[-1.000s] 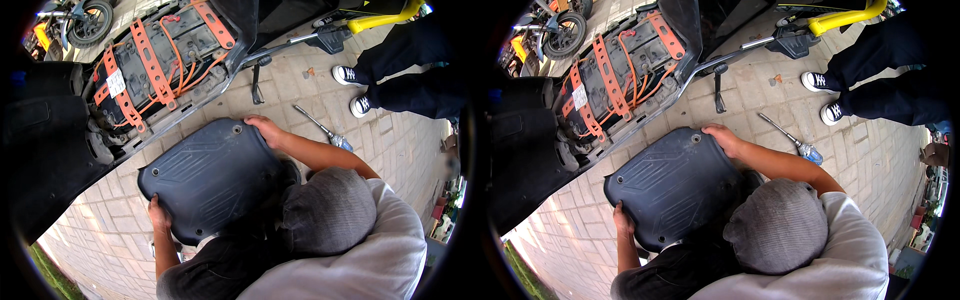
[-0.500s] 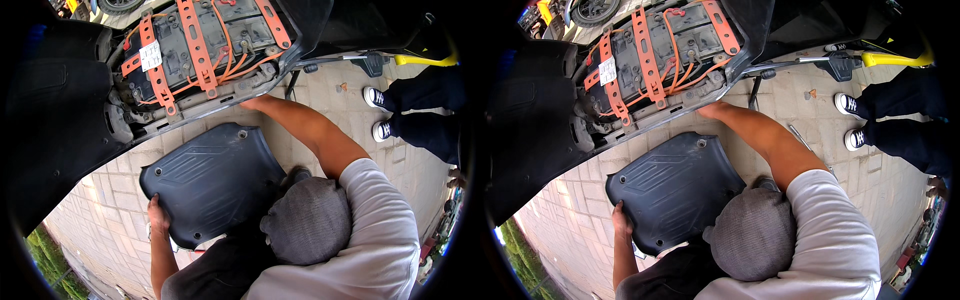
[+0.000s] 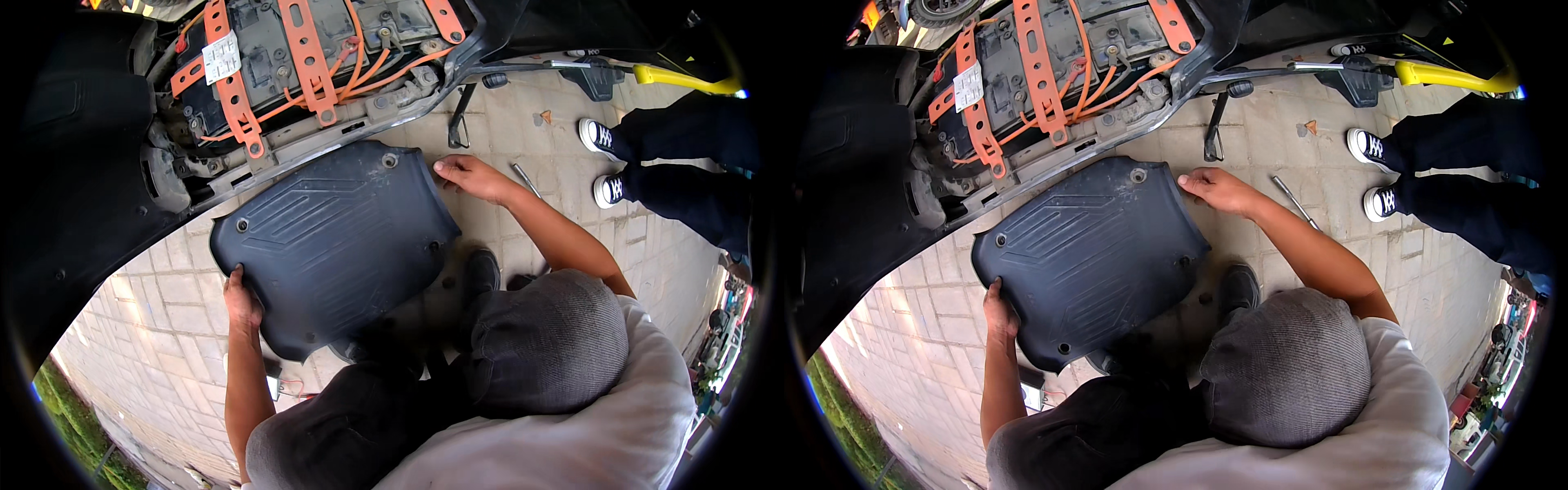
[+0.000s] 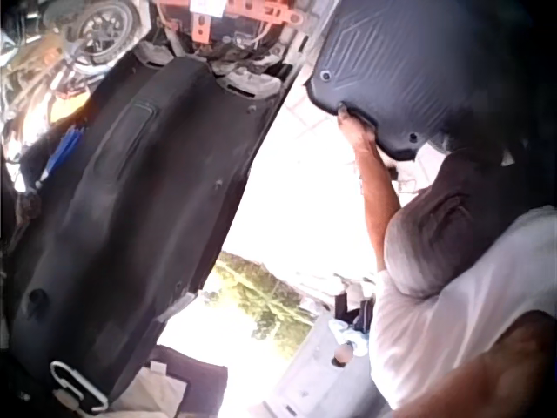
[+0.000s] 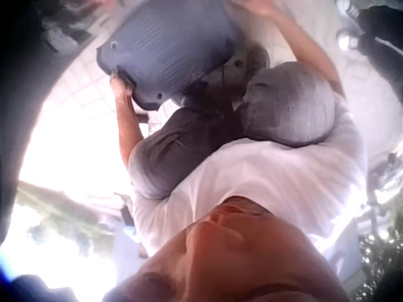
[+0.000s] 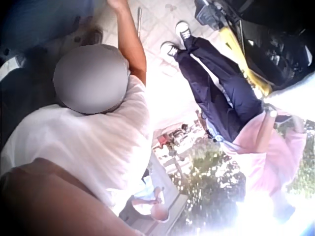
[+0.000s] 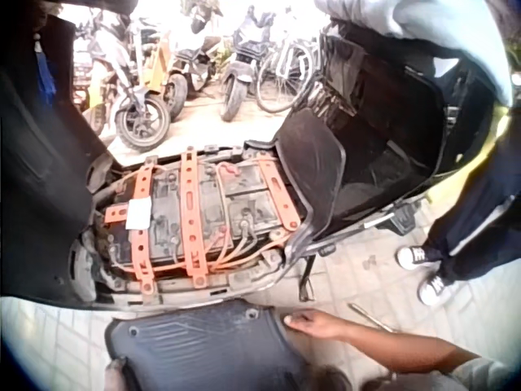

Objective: The person places a black plastic floorboard onto the scooter's footwell area and secures it using a cordless drill to fasten multiple screws. The person then places plastic caps over the screw holes.

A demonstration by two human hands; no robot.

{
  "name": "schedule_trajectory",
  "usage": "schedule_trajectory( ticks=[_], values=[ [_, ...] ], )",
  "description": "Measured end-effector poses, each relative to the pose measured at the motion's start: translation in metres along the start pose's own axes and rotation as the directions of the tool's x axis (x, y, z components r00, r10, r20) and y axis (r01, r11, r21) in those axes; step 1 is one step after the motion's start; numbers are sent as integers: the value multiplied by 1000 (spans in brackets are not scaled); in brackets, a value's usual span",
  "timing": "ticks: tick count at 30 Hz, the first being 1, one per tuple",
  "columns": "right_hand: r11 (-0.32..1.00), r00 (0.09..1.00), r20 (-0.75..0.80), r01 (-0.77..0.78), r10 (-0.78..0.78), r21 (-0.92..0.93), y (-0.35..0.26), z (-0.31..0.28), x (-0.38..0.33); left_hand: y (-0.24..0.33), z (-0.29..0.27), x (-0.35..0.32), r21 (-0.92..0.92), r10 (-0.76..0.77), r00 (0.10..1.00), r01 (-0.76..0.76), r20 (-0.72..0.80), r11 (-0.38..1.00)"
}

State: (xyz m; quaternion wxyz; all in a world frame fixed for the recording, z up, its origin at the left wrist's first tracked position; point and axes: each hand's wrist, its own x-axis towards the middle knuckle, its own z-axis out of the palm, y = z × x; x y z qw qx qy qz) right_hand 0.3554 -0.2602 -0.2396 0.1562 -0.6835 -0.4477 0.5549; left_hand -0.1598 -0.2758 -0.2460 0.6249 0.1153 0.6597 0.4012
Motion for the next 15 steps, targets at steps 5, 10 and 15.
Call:
schedule_trajectory(
  ticks=[5,10,15],
  values=[
    [975,991,132,-31,2,221,5,8,-47,8,34,-30,-22,129,990,-128,59,992],
    [986,992,123,-50,30,160,18,-7,-90,26,30,-84,85,105,976,-123,193,989],
    [966,981,-49,192,-186,175,23,-14,-104,45,22,-110,155,167,951,-212,261,965]
  ],
)
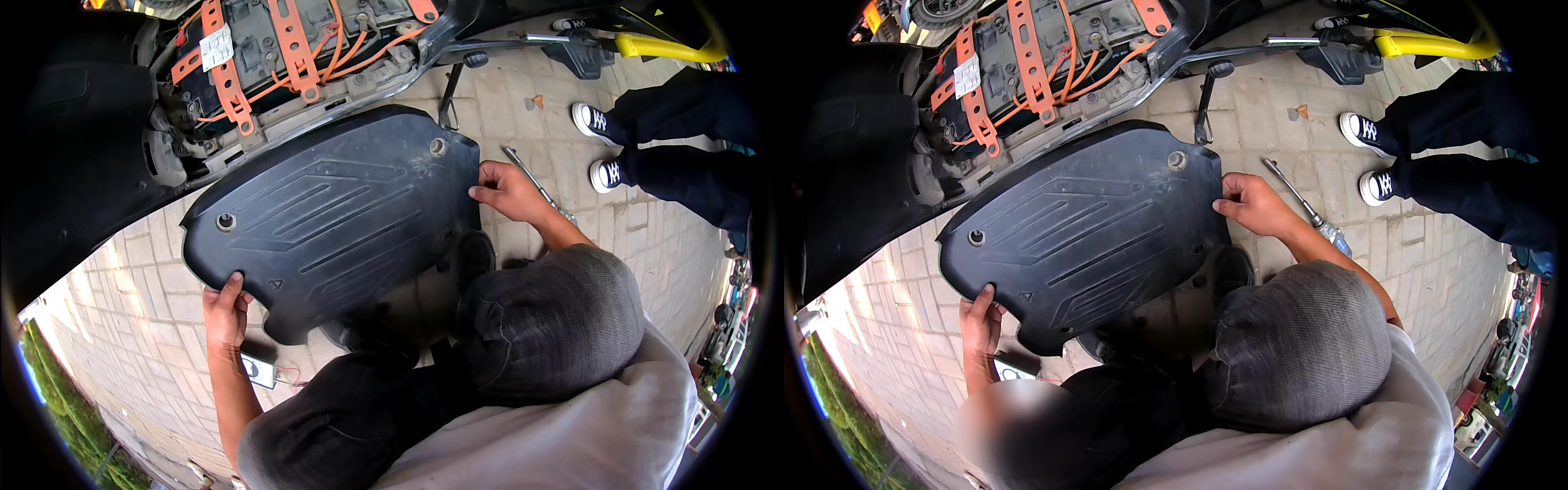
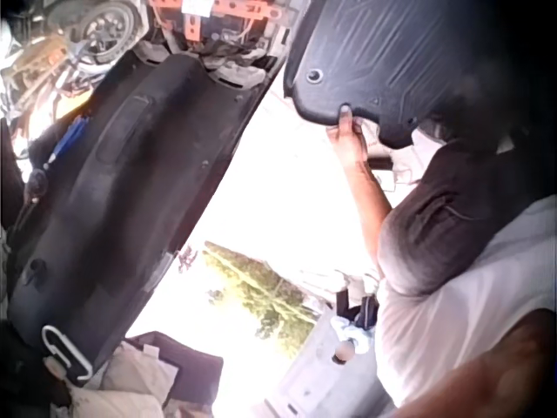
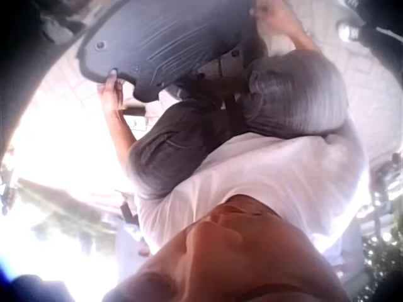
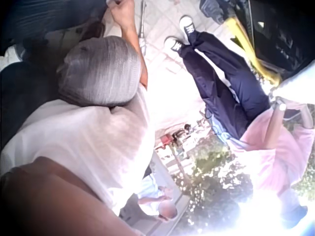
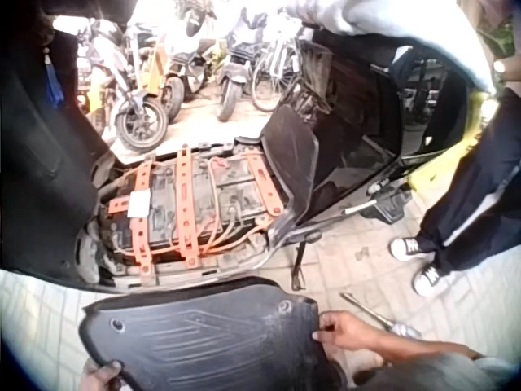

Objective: The person places a black plastic floorboard onto the scooter's footwell area and secures it using a cordless drill to fasten multiple screws. The person then places plastic caps over the screw holes.

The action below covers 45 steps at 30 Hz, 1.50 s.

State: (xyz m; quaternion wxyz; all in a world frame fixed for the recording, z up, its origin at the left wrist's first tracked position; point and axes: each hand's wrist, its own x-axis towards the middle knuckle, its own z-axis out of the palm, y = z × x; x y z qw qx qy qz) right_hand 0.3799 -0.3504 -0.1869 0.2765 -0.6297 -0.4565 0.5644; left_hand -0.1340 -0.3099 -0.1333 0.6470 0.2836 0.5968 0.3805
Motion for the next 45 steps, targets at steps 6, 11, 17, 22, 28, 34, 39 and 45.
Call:
schedule_trajectory(
  ticks=[6,11,17,22,28,34,39,45],
  values=[
    [985,983,-110,131,-144,-115,1,3,-6,-10,6,-16,40,-47,994,51,-95,998],
    [948,918,-250,275,-308,-158,4,-2,-4,-7,2,-23,127,113,992,-105,-60,986],
    [894,863,-257,379,-434,-238,27,3,-15,-21,-7,-33,673,310,909,-414,278,613],
    [871,901,-93,378,-424,-314,62,10,-41,-81,-9,-44,562,382,782,-620,492,547],
    [817,885,-78,386,-459,-428,85,7,-44,-113,-21,-39,729,461,739,-639,492,246],
    [816,875,-103,392,-473,-425,94,9,-27,-123,-15,-31,745,430,735,-640,524,186],
    [943,916,-249,271,-314,-192,81,6,-30,-100,-4,-29,715,484,698,-672,527,190],
    [956,856,-427,261,-292,-131,16,-22,-31,-7,22,-40,649,436,873,-464,219,603]
  ],
)
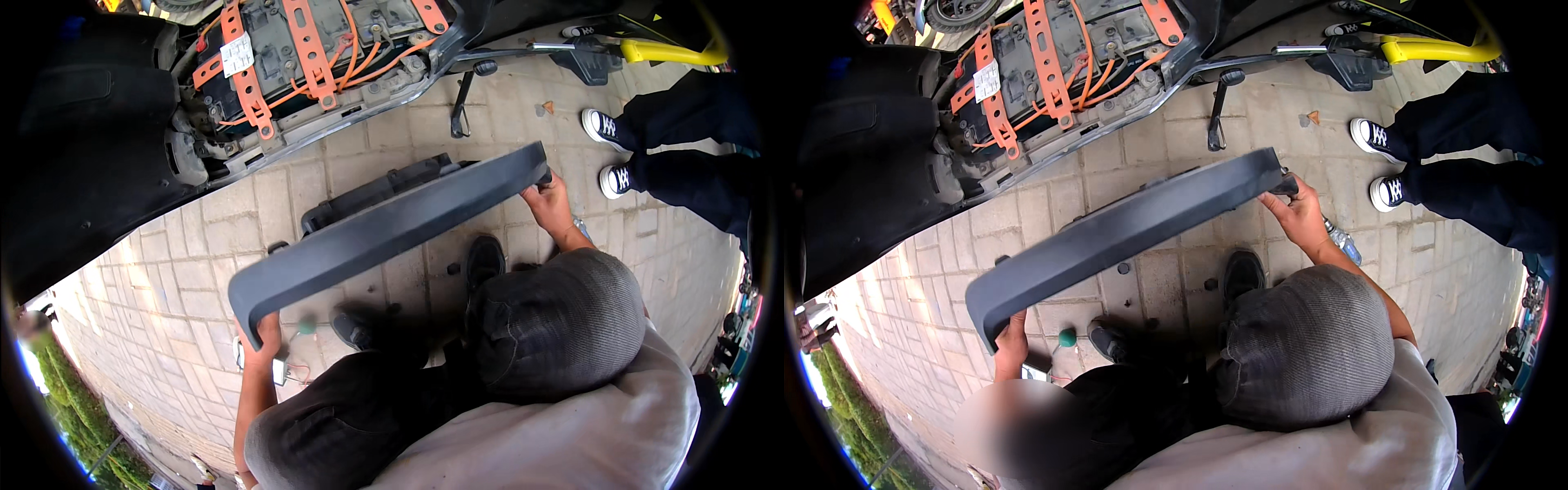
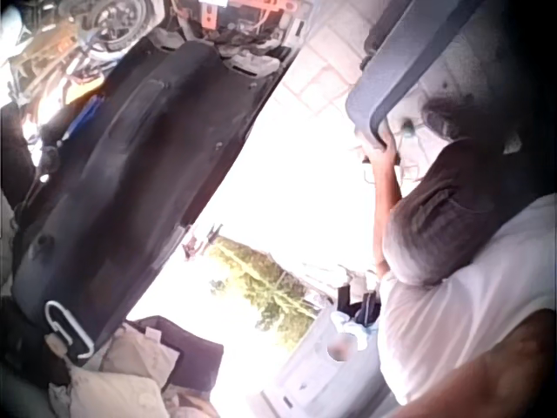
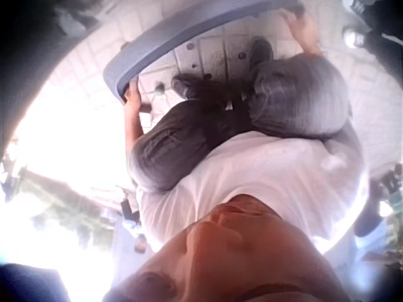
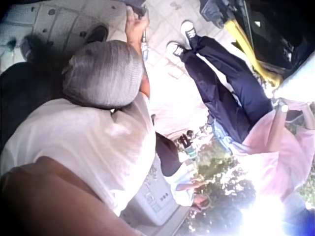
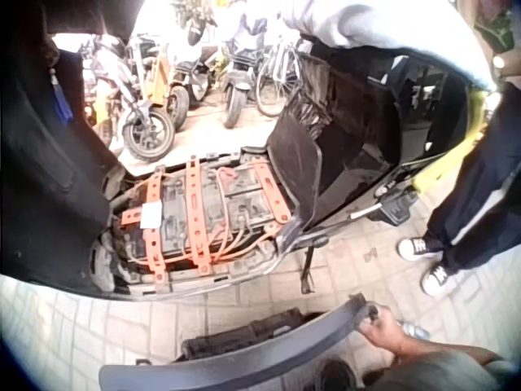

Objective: The person places a black plastic floorboard onto the scooter's footwell area and secures it using a cordless drill to fasten multiple screws. The person then places plastic caps over the screw holes.

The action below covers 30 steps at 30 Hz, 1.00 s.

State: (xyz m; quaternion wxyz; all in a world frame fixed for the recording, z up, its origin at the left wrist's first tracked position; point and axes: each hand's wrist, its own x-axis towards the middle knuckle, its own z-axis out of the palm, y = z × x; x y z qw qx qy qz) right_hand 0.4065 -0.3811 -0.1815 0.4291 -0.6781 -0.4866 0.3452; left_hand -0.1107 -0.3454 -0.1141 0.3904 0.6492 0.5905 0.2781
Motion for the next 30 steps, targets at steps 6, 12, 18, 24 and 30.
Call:
schedule_trajectory(
  ticks=[6,12,18,24,30],
  values=[
    [912,994,39,76,-100,403,-64,-22,28,92,-37,35,-457,-178,970,85,-164,885],
    [977,996,57,-85,76,196,-127,-27,31,128,-53,73,-629,-288,957,211,-21,748],
    [994,998,-23,58,-56,89,-238,-53,57,126,-48,84,-357,-86,988,127,130,925],
    [995,997,10,72,-72,-71,-305,-31,102,82,-19,70,-46,-270,963,268,-22,962],
    [998,998,41,57,-55,-34,-342,-16,159,66,-21,97,-721,-382,895,420,229,551]
  ],
)
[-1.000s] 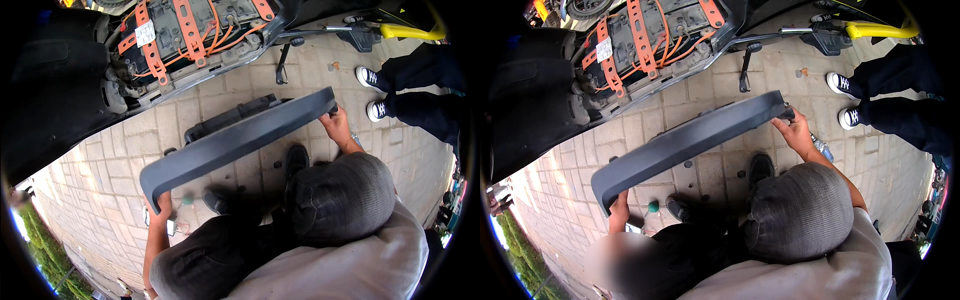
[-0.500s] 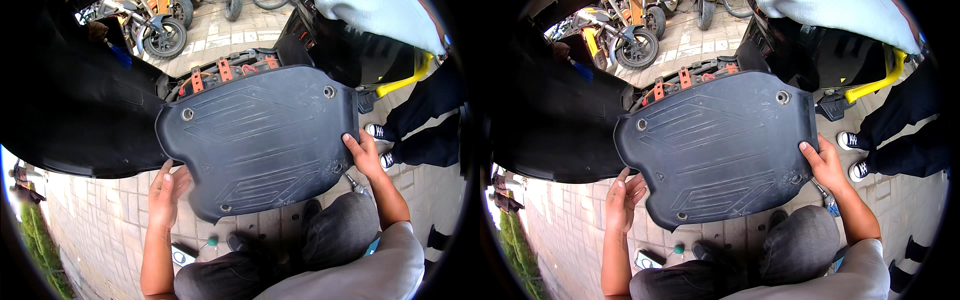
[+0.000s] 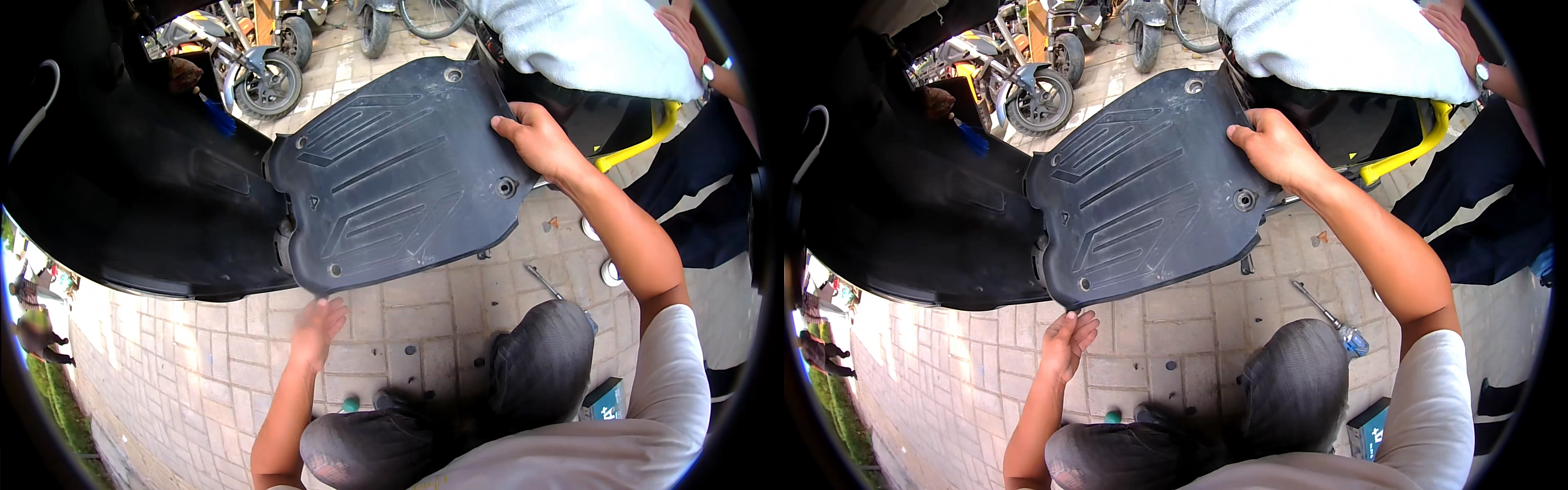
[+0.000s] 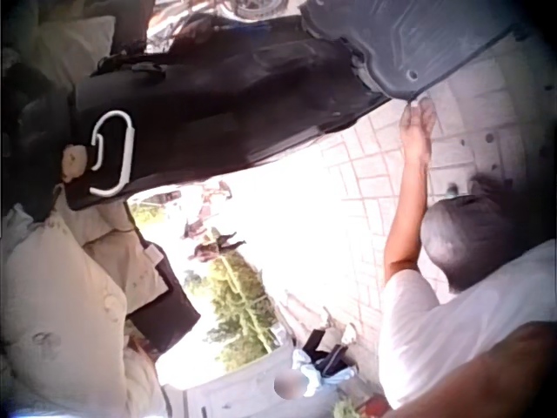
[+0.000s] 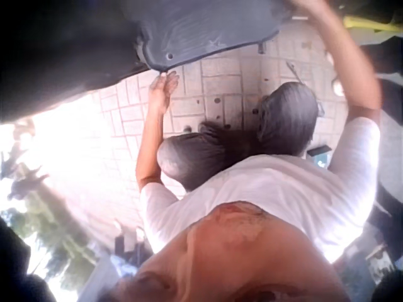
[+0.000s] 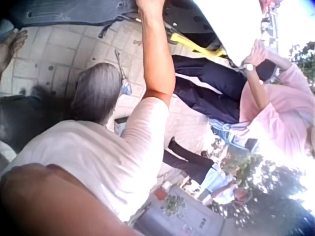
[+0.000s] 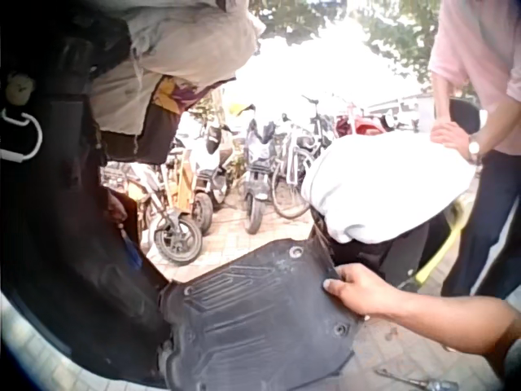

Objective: The person places a black plastic floorboard onto the scooter's footwell area and secures it using a cordless drill to fasten multiple screws. The person then places plastic caps over the screw holes.

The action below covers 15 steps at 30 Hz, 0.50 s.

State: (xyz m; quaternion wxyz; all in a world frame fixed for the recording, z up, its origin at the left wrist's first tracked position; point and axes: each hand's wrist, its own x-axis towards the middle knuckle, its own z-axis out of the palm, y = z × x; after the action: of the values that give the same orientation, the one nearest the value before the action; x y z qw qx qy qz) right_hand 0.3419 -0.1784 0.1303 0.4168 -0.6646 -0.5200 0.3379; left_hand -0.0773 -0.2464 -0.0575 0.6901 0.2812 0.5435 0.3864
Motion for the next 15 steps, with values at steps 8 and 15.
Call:
schedule_trajectory(
  ticks=[8,15],
  values=[
    [990,996,77,-47,37,135,9,18,71,28,30,16,-183,132,987,-146,-89,972],
    [988,991,91,-107,97,113,53,38,97,30,27,7,-162,145,980,-166,-134,973]
  ],
)
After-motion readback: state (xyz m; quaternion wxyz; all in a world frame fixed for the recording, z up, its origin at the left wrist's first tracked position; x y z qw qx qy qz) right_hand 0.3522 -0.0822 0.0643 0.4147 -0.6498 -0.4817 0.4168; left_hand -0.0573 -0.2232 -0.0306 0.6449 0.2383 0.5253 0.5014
